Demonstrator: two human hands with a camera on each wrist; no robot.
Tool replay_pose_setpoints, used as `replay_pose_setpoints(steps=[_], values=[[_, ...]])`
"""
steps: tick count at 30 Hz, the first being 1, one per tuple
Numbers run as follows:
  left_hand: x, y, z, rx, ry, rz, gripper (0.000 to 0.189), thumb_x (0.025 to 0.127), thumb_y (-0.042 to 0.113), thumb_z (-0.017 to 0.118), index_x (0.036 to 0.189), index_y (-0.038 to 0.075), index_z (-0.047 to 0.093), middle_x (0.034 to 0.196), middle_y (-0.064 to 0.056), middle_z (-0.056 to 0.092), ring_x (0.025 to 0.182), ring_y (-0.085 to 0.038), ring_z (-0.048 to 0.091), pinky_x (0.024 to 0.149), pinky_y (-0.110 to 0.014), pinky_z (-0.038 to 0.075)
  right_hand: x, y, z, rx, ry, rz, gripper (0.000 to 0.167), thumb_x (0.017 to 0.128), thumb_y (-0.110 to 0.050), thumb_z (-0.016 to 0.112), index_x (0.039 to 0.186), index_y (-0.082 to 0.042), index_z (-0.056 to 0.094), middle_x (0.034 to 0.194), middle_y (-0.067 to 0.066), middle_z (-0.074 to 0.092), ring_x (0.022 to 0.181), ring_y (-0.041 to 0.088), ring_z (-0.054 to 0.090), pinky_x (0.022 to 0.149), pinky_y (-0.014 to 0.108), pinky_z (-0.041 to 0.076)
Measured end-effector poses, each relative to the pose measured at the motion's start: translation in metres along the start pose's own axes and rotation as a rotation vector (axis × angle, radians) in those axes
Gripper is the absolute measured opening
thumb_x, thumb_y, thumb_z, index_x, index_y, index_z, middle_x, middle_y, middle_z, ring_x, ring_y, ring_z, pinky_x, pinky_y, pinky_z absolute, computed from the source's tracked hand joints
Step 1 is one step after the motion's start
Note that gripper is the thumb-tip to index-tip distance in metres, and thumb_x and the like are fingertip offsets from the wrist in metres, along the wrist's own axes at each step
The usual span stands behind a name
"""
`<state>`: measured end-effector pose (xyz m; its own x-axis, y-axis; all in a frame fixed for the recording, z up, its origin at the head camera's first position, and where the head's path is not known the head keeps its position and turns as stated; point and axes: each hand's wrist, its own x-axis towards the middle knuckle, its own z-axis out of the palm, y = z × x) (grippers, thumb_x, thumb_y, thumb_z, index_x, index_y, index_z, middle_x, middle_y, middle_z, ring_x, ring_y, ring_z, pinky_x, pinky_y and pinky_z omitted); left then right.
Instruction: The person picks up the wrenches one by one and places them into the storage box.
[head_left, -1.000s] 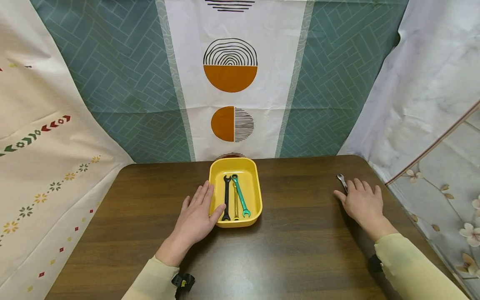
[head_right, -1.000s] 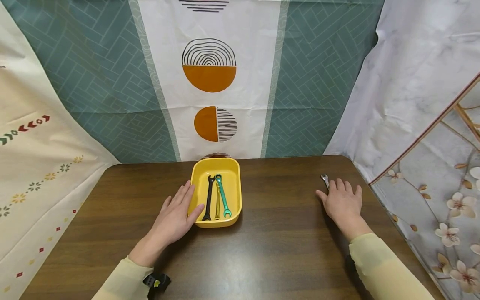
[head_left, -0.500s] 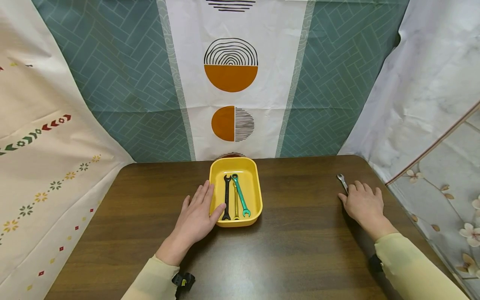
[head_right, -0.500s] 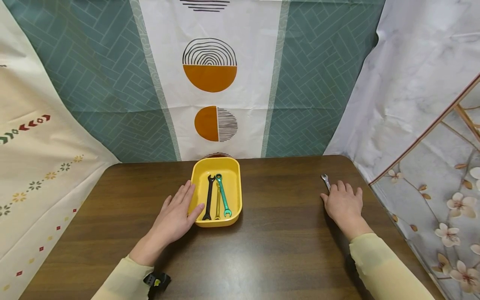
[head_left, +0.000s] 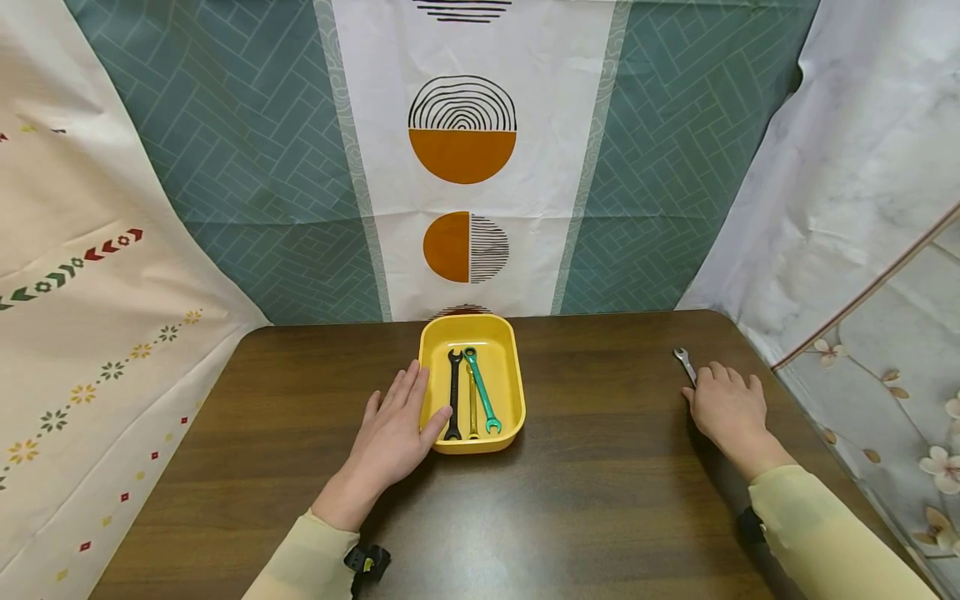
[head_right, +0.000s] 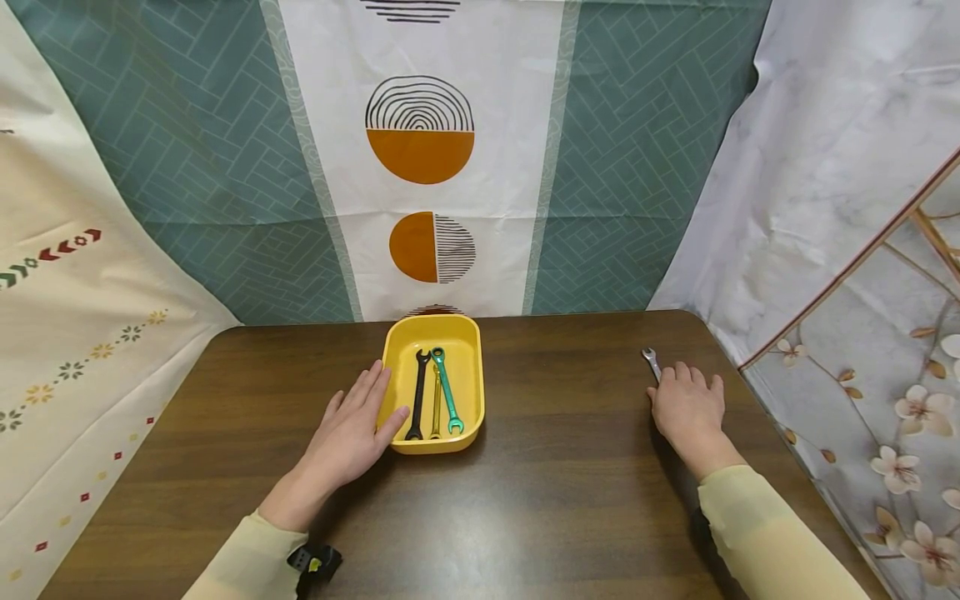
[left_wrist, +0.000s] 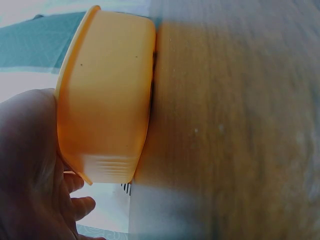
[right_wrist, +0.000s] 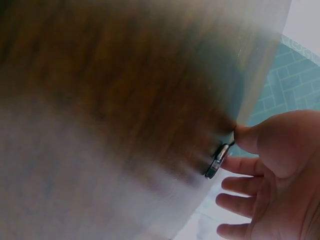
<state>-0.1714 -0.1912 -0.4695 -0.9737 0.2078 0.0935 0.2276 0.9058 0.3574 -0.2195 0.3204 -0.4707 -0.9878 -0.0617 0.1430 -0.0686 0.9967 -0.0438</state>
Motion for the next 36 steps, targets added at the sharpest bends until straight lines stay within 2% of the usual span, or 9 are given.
replay_pose_setpoints(steps=[7,14,24,30,36], values=[[-0.0004,0.0005,-0.0002,-0.001,0.006,0.002,0.089,0.114,0.065,0.045,0.176,0.004,0.024,0.184,-0.011,0.014,0.167,-0.039,0.021,0.128,-0.073,0.020,-0.0006,-0.0004,0.0001,0.013,0.022,-0.011,0.035,0.107,-0.017,0.067,0.111,0.016,0.057,0.120,0.035,0.060,0.117,0.058,0.057,0.105,0.080,0.036],[-0.0006,0.0003,-0.0001,-0.002,0.012,0.004,0.089,0.114,0.064,0.046,0.175,0.003,0.025,0.184,-0.012,0.015,0.167,-0.039,0.022,0.127,-0.073,0.020,0.0005,-0.0001,0.0025,0.021,0.073,-0.029,0.029,0.103,-0.011,0.070,0.100,0.015,0.056,0.111,0.035,0.061,0.110,0.058,0.060,0.097,0.076,0.041],[-0.0001,0.0002,-0.0001,-0.008,0.007,0.003,0.090,0.114,0.065,0.044,0.176,0.004,0.023,0.184,-0.011,0.015,0.168,-0.038,0.020,0.128,-0.074,0.019,0.0018,-0.0023,0.0014,0.030,0.097,-0.035,0.026,0.099,-0.006,0.070,0.092,0.014,0.054,0.101,0.035,0.062,0.103,0.059,0.062,0.087,0.071,0.043],[-0.0002,0.0009,-0.0008,-0.009,0.010,0.005,0.088,0.114,0.063,0.046,0.175,0.004,0.024,0.184,-0.011,0.015,0.167,-0.039,0.021,0.128,-0.073,0.020,0.0029,-0.0025,-0.0005,0.016,0.062,-0.032,0.025,0.099,-0.004,0.068,0.088,0.013,0.054,0.093,0.033,0.061,0.098,0.058,0.063,0.084,0.069,0.045],[-0.0005,0.0008,-0.0008,-0.004,0.006,0.004,0.088,0.114,0.063,0.046,0.175,0.003,0.024,0.184,-0.013,0.016,0.168,-0.039,0.020,0.128,-0.074,0.019,0.0037,-0.0041,-0.0022,0.026,0.011,-0.017,0.016,0.097,0.002,0.059,0.087,0.013,0.054,0.097,0.035,0.061,0.103,0.060,0.061,0.094,0.074,0.042]])
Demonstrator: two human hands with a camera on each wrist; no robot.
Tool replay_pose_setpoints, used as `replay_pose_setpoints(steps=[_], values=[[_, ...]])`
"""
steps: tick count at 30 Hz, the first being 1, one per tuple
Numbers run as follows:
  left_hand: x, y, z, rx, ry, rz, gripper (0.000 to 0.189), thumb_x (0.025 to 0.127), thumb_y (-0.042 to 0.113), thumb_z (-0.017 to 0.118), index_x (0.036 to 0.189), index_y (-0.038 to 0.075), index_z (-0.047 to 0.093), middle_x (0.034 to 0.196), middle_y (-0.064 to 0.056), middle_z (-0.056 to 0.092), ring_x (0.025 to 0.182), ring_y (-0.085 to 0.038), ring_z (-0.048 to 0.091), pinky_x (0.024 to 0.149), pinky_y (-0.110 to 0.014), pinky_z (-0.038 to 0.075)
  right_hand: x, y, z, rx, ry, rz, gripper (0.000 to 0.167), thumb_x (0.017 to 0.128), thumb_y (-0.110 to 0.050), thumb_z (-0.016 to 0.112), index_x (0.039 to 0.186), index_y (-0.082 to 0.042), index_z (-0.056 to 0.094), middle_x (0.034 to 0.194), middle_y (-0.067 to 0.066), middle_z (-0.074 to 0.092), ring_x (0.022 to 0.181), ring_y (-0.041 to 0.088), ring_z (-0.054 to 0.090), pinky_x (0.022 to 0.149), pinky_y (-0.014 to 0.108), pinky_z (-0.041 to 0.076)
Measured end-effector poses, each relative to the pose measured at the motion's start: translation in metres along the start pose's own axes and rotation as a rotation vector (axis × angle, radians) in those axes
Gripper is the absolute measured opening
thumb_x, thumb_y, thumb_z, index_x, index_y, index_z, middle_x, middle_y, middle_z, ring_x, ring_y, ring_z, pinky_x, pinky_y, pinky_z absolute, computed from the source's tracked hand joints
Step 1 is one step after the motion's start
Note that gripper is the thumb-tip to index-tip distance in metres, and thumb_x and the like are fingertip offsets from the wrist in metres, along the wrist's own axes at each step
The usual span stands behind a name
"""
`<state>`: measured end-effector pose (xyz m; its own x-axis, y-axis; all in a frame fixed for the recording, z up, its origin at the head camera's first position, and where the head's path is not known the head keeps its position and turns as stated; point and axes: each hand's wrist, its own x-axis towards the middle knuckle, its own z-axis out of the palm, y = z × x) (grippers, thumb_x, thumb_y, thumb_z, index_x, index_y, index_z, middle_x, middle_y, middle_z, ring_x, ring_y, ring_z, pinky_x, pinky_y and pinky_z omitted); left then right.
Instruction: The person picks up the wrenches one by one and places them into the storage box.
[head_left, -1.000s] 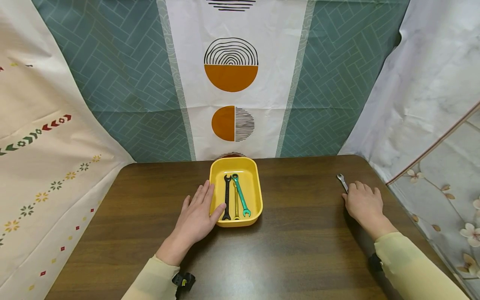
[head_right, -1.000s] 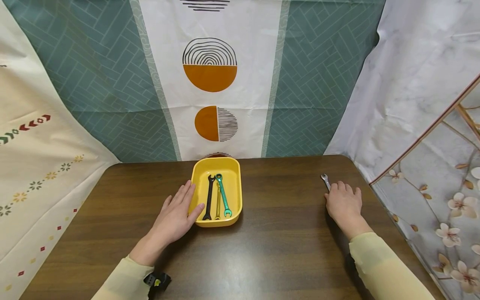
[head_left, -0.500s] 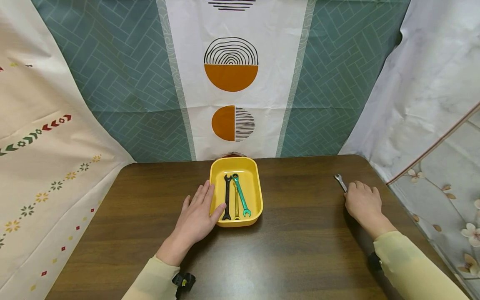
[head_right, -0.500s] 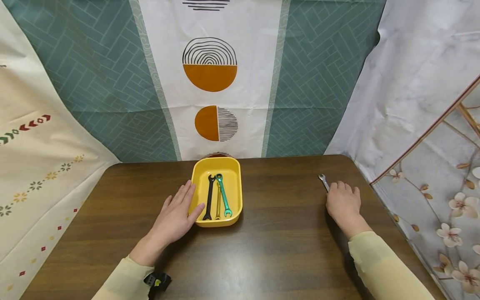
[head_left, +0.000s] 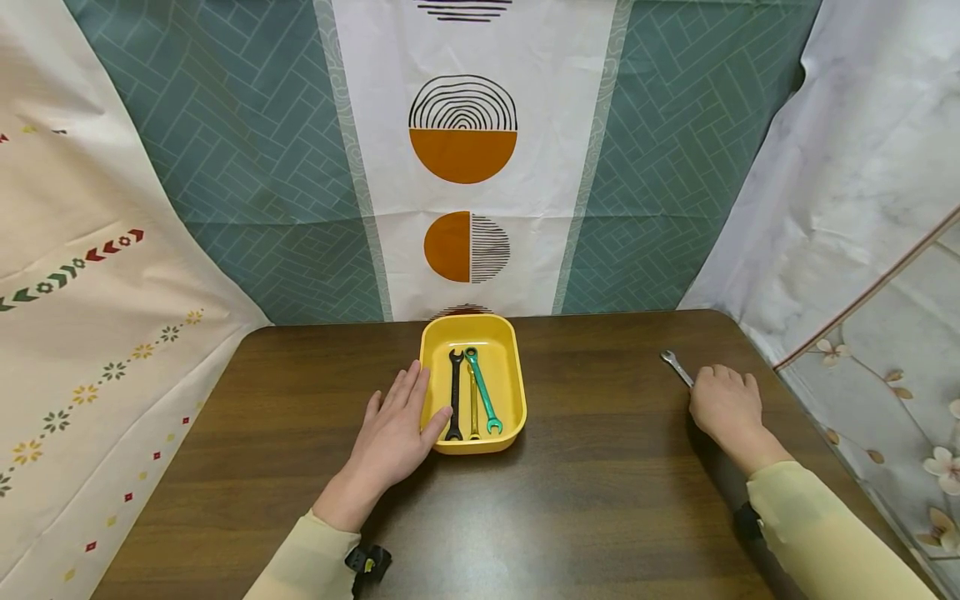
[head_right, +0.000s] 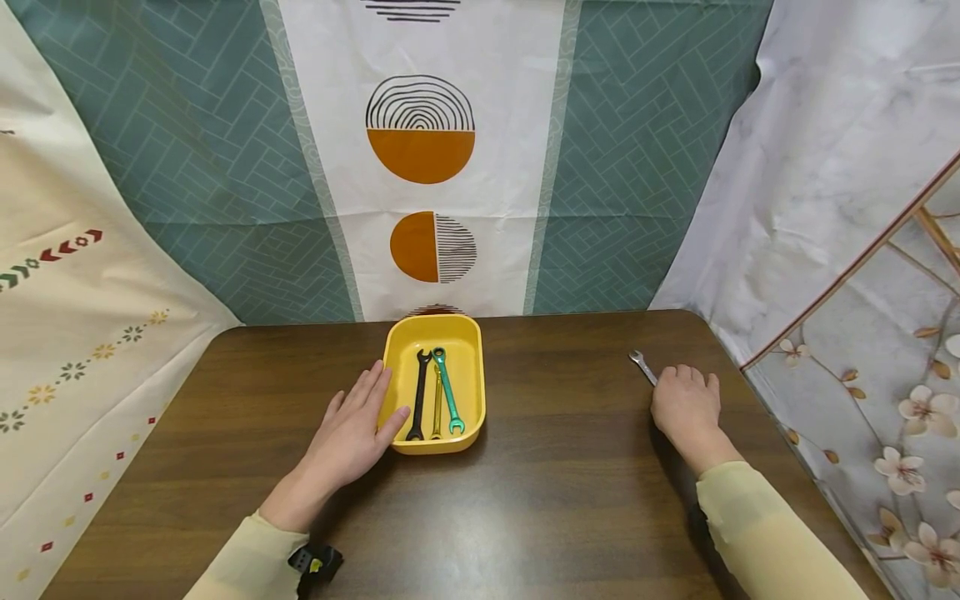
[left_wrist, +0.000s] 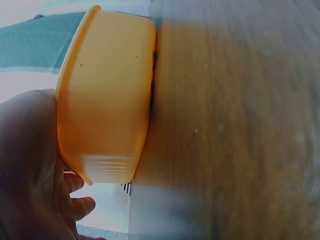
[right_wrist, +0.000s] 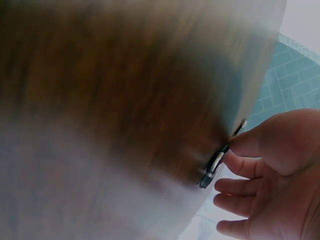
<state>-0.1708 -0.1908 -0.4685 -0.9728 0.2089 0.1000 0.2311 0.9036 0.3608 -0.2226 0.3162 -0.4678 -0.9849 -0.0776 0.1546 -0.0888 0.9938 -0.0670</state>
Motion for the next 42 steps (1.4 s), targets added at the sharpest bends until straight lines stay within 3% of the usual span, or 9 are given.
replay_pose_setpoints(steps=[7,14,20,25,30,42], values=[[-0.001,0.000,0.000,0.000,-0.003,-0.003,0.088,0.114,0.063,0.046,0.175,0.003,0.023,0.184,-0.014,0.016,0.168,-0.039,0.020,0.127,-0.074,0.019,0.001,-0.001,0.002,0.022,-0.001,0.009,0.012,0.095,0.005,0.053,0.089,0.015,0.054,0.101,0.039,0.060,0.108,0.063,0.058,0.099,0.077,0.040],[-0.001,0.000,0.000,-0.003,-0.009,-0.010,0.089,0.114,0.064,0.045,0.176,0.004,0.023,0.184,-0.011,0.013,0.168,-0.038,0.019,0.128,-0.073,0.019,0.005,0.003,-0.006,0.024,-0.070,0.013,0.020,0.098,-0.002,0.050,0.089,0.015,0.055,0.105,0.041,0.061,0.110,0.065,0.058,0.099,0.077,0.041],[0.000,0.000,0.000,-0.001,-0.003,-0.005,0.088,0.114,0.062,0.046,0.175,0.004,0.023,0.184,-0.013,0.016,0.168,-0.038,0.021,0.128,-0.073,0.020,0.008,0.006,-0.013,-0.009,-0.136,-0.005,0.028,0.099,-0.013,0.065,0.087,0.011,0.060,0.100,0.037,0.062,0.105,0.064,0.060,0.094,0.074,0.044],[0.000,0.001,0.000,-0.003,-0.005,-0.006,0.088,0.114,0.062,0.046,0.176,0.004,0.023,0.184,-0.013,0.016,0.168,-0.039,0.020,0.128,-0.073,0.019,0.009,0.008,-0.011,-0.008,-0.103,-0.025,0.031,0.094,-0.017,0.071,0.073,0.001,0.056,0.090,0.030,0.061,0.097,0.058,0.060,0.088,0.069,0.046],[0.000,0.001,-0.001,-0.003,0.005,-0.002,0.088,0.114,0.061,0.048,0.175,0.003,0.024,0.183,-0.014,0.019,0.167,-0.039,0.022,0.127,-0.074,0.020,0.009,0.010,-0.005,-0.013,-0.039,-0.039,0.035,0.090,-0.019,0.075,0.068,-0.003,0.053,0.082,0.023,0.059,0.089,0.053,0.060,0.082,0.065,0.048],[0.000,0.001,-0.001,-0.003,0.000,-0.004,0.087,0.114,0.061,0.047,0.175,0.003,0.024,0.184,-0.014,0.017,0.167,-0.040,0.022,0.127,-0.074,0.019,0.005,0.007,-0.009,-0.009,-0.071,-0.023,0.037,0.094,-0.020,0.078,0.075,0.003,0.056,0.093,0.033,0.060,0.101,0.059,0.058,0.091,0.070,0.043]])
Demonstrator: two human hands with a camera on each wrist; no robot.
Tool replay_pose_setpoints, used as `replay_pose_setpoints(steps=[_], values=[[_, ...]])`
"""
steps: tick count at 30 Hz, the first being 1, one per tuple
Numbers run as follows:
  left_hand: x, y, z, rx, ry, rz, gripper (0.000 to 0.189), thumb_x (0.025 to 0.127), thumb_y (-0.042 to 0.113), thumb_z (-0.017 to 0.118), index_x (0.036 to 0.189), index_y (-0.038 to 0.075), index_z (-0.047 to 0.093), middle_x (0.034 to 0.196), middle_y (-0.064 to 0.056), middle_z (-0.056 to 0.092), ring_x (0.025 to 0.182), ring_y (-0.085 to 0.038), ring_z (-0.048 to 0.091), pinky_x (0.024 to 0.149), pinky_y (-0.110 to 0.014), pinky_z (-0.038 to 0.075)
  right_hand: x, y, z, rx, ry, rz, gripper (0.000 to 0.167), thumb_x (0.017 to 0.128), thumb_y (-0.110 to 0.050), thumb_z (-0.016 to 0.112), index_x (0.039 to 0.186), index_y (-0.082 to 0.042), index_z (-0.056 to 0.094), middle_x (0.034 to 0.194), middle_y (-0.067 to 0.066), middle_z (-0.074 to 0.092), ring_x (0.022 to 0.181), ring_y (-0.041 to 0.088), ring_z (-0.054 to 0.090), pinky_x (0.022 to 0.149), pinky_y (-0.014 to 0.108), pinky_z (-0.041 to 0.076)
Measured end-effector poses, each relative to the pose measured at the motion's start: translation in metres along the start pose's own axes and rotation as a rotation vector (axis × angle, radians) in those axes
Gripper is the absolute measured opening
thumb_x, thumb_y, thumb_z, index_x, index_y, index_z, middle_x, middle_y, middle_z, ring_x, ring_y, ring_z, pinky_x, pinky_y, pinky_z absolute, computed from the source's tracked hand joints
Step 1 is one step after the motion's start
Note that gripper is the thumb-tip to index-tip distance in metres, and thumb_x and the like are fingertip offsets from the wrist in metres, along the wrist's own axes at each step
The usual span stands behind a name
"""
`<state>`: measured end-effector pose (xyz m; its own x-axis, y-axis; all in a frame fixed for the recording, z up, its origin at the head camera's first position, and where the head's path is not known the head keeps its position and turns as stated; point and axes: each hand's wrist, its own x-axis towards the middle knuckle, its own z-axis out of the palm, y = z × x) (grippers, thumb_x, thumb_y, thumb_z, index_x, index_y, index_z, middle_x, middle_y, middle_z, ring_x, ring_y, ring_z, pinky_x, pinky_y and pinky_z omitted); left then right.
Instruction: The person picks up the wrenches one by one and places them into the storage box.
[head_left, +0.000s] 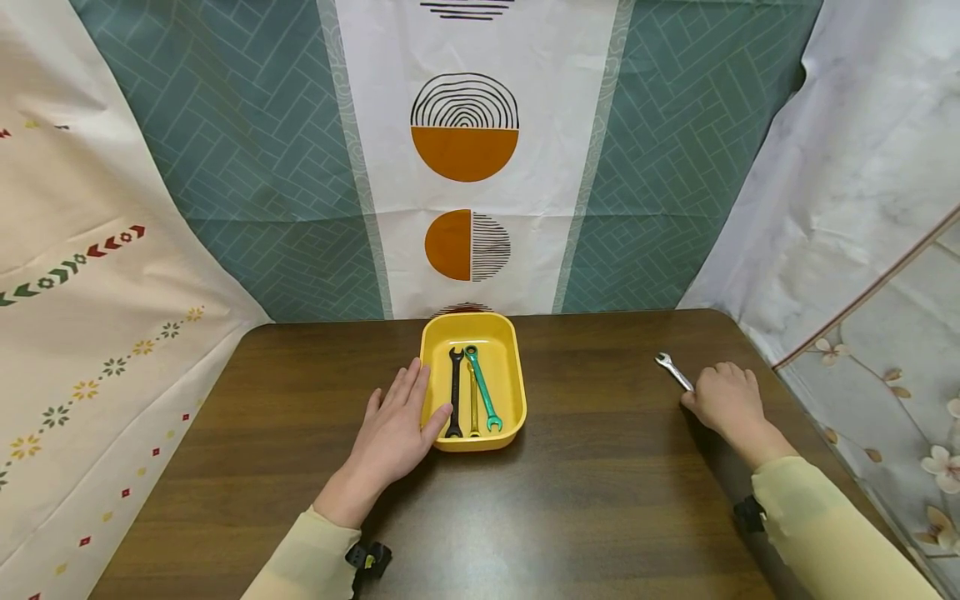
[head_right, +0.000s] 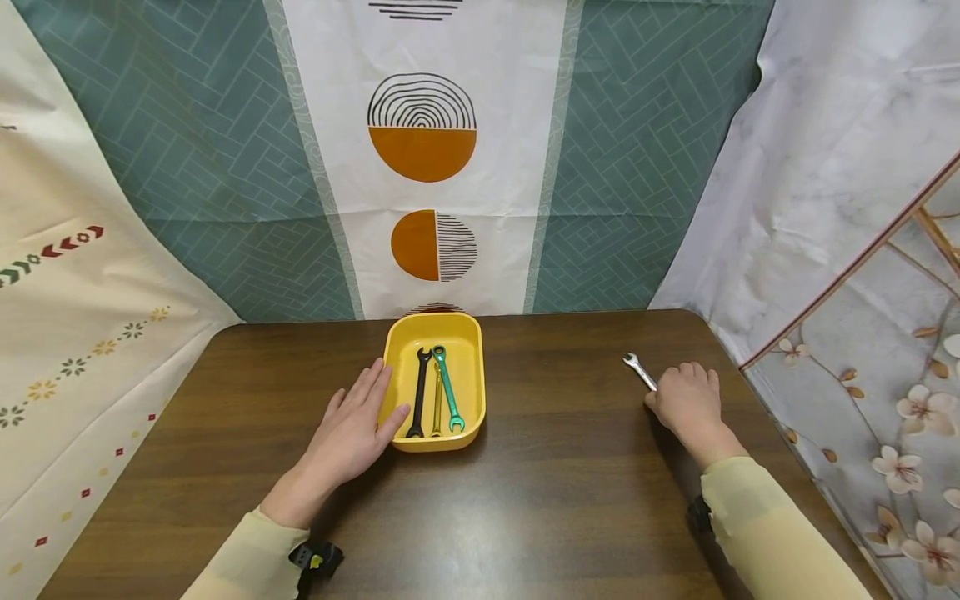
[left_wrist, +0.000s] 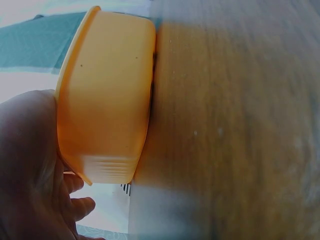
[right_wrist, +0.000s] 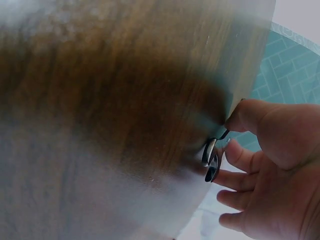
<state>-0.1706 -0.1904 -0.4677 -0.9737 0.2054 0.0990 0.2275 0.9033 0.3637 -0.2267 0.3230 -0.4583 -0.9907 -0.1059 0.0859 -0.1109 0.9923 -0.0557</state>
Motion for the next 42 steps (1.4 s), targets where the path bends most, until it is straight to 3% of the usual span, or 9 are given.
replay_pose_setpoints(steps=[7,18,25,28,32,37,42], values=[[0.001,-0.001,0.001,0.004,0.002,0.006,0.087,0.114,0.061,0.047,0.175,0.003,0.024,0.184,-0.011,0.015,0.168,-0.038,0.021,0.127,-0.073,0.021,-0.002,-0.002,-0.002,-0.009,0.005,-0.013,0.039,0.093,-0.022,0.079,0.075,0.004,0.057,0.088,0.029,0.059,0.098,0.057,0.059,0.088,0.068,0.044],[0.001,-0.002,0.002,0.009,0.014,0.013,0.087,0.114,0.060,0.047,0.175,0.002,0.025,0.183,-0.014,0.018,0.167,-0.039,0.023,0.126,-0.074,0.021,-0.001,-0.001,-0.006,-0.026,-0.017,-0.065,0.043,0.093,-0.024,0.079,0.065,-0.008,0.051,0.079,0.016,0.058,0.092,0.047,0.059,0.083,0.062,0.047],[0.000,-0.002,0.002,0.002,0.009,0.011,0.087,0.114,0.061,0.047,0.175,0.003,0.025,0.184,-0.013,0.017,0.167,-0.039,0.022,0.127,-0.074,0.021,-0.002,-0.003,-0.005,-0.018,-0.004,-0.088,0.042,0.092,-0.021,0.076,0.061,-0.011,0.050,0.079,0.013,0.058,0.095,0.047,0.058,0.085,0.062,0.047],[0.001,-0.002,0.002,0.002,0.011,0.011,0.087,0.114,0.062,0.046,0.175,0.003,0.026,0.184,-0.013,0.017,0.167,-0.039,0.022,0.127,-0.074,0.021,-0.003,-0.004,-0.003,-0.005,0.013,-0.094,0.036,0.091,-0.017,0.072,0.062,-0.009,0.052,0.088,0.022,0.064,0.108,0.054,0.060,0.095,0.068,0.047],[0.000,-0.002,0.002,0.003,0.010,0.010,0.088,0.114,0.062,0.046,0.175,0.003,0.026,0.184,-0.014,0.017,0.167,-0.039,0.022,0.127,-0.074,0.021,-0.002,-0.005,0.001,0.000,0.024,-0.087,0.027,0.093,-0.013,0.069,0.070,-0.002,0.058,0.112,0.036,0.068,0.130,0.063,0.053,0.108,0.074,0.042],[0.000,-0.001,0.002,0.007,0.007,0.008,0.087,0.114,0.063,0.046,0.175,0.003,0.026,0.184,-0.013,0.016,0.167,-0.039,0.022,0.127,-0.074,0.021,-0.001,-0.005,0.004,-0.004,0.023,-0.083,0.023,0.094,-0.014,0.070,0.084,0.007,0.067,0.126,0.038,0.067,0.137,0.062,0.048,0.113,0.075,0.038],[0.000,-0.001,0.002,0.005,0.003,0.003,0.088,0.114,0.063,0.045,0.175,0.003,0.025,0.184,-0.013,0.016,0.168,-0.038,0.020,0.127,-0.074,0.020,0.000,-0.006,0.007,0.022,0.054,-0.096,0.022,0.093,-0.013,0.067,0.087,0.008,0.070,0.133,0.039,0.065,0.143,0.064,0.044,0.116,0.076,0.035]])
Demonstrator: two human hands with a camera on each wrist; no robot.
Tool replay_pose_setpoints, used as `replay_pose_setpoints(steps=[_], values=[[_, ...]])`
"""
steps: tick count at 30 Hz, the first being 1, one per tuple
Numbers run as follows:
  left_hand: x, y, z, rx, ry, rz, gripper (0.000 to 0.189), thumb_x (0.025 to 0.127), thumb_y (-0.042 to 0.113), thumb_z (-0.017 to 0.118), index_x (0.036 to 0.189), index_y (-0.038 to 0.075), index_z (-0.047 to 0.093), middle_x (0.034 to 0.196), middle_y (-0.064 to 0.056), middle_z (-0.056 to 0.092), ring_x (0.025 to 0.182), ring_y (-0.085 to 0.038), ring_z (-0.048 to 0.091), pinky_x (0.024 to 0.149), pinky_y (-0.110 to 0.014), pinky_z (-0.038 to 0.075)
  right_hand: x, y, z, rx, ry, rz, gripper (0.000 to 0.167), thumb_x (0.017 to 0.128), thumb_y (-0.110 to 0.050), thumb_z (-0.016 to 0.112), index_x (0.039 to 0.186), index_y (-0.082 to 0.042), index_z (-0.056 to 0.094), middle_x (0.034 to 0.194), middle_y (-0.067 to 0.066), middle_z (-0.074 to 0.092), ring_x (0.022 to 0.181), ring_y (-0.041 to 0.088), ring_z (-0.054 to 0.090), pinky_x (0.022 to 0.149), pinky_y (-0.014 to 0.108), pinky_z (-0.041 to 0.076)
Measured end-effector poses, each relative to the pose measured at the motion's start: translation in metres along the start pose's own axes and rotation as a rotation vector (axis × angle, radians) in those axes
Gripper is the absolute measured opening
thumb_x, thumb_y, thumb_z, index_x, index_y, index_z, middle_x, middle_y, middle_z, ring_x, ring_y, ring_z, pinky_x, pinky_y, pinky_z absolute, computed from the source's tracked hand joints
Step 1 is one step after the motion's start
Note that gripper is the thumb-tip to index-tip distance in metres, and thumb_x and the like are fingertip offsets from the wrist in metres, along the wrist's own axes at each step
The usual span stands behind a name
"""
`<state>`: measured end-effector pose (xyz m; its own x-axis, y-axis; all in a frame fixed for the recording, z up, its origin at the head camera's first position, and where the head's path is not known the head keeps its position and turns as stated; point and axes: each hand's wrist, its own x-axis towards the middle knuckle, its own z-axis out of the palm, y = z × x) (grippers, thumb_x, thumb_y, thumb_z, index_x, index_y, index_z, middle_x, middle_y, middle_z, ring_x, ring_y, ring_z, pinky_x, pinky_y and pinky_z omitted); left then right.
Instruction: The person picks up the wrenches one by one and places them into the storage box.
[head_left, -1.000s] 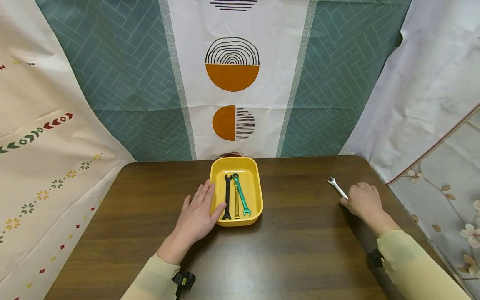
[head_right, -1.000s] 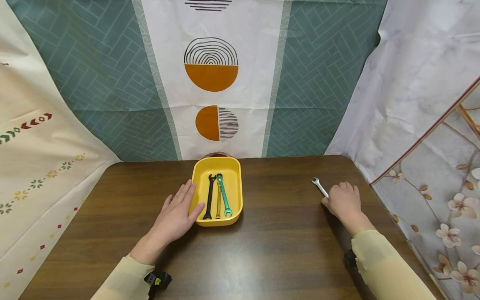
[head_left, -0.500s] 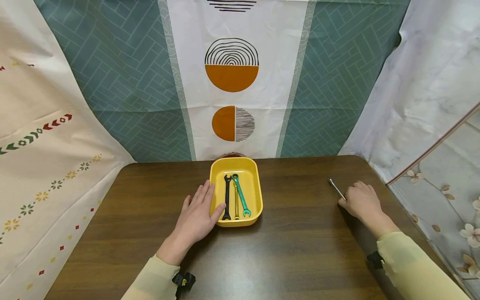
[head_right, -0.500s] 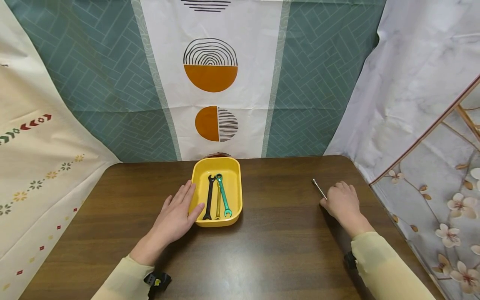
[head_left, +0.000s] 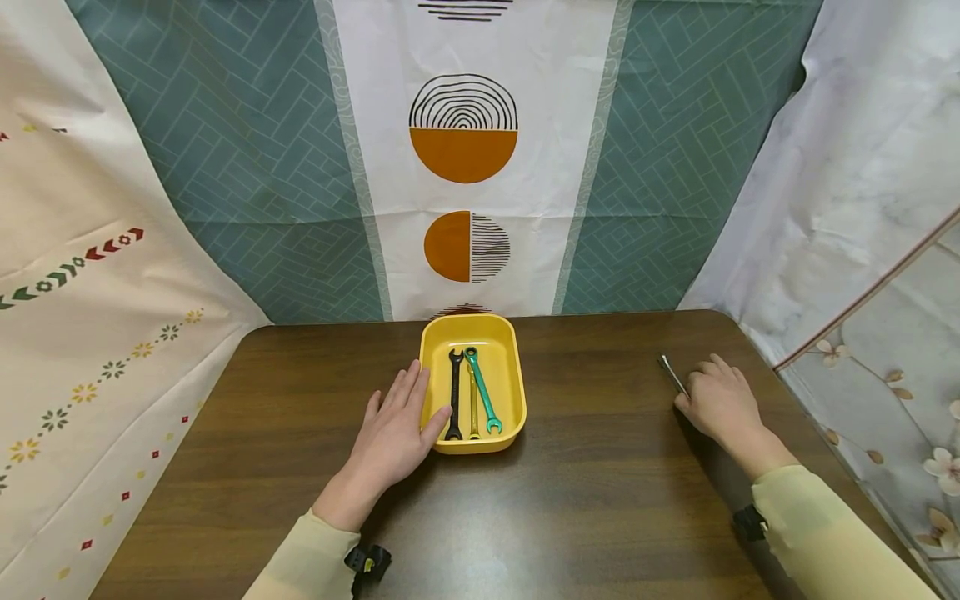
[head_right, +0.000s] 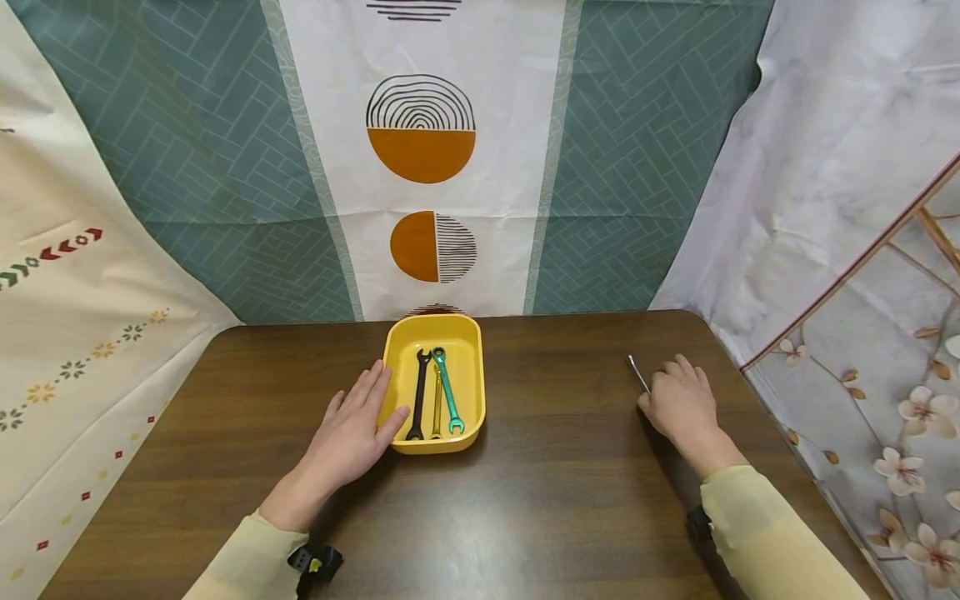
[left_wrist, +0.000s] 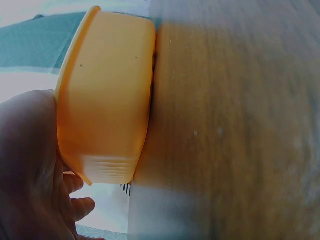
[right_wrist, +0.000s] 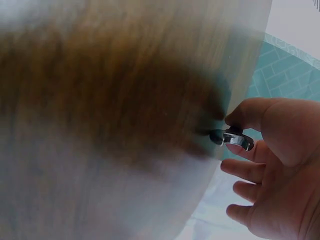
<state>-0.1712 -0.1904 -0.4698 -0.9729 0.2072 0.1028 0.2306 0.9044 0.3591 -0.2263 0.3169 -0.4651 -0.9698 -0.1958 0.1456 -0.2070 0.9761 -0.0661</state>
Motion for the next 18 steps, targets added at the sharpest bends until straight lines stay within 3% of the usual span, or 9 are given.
replay_pose_setpoints(steps=[10,18], values=[[0.000,0.000,0.000,-0.001,-0.007,-0.006,0.088,0.114,0.062,0.046,0.175,0.004,0.024,0.184,-0.011,0.014,0.168,-0.038,0.019,0.128,-0.073,0.019,0.003,-0.011,0.001,0.009,0.016,-0.008,0.023,0.094,-0.011,0.066,0.095,0.011,0.071,0.137,0.038,0.064,0.146,0.061,0.042,0.118,0.075,0.034],[-0.001,0.000,0.000,-0.005,-0.003,-0.006,0.087,0.114,0.062,0.046,0.176,0.005,0.023,0.184,-0.011,0.016,0.168,-0.036,0.019,0.128,-0.073,0.019,0.004,-0.021,0.000,0.025,0.033,-0.025,0.020,0.094,-0.010,0.068,0.092,0.009,0.072,0.135,0.036,0.066,0.145,0.061,0.044,0.118,0.075,0.034]])
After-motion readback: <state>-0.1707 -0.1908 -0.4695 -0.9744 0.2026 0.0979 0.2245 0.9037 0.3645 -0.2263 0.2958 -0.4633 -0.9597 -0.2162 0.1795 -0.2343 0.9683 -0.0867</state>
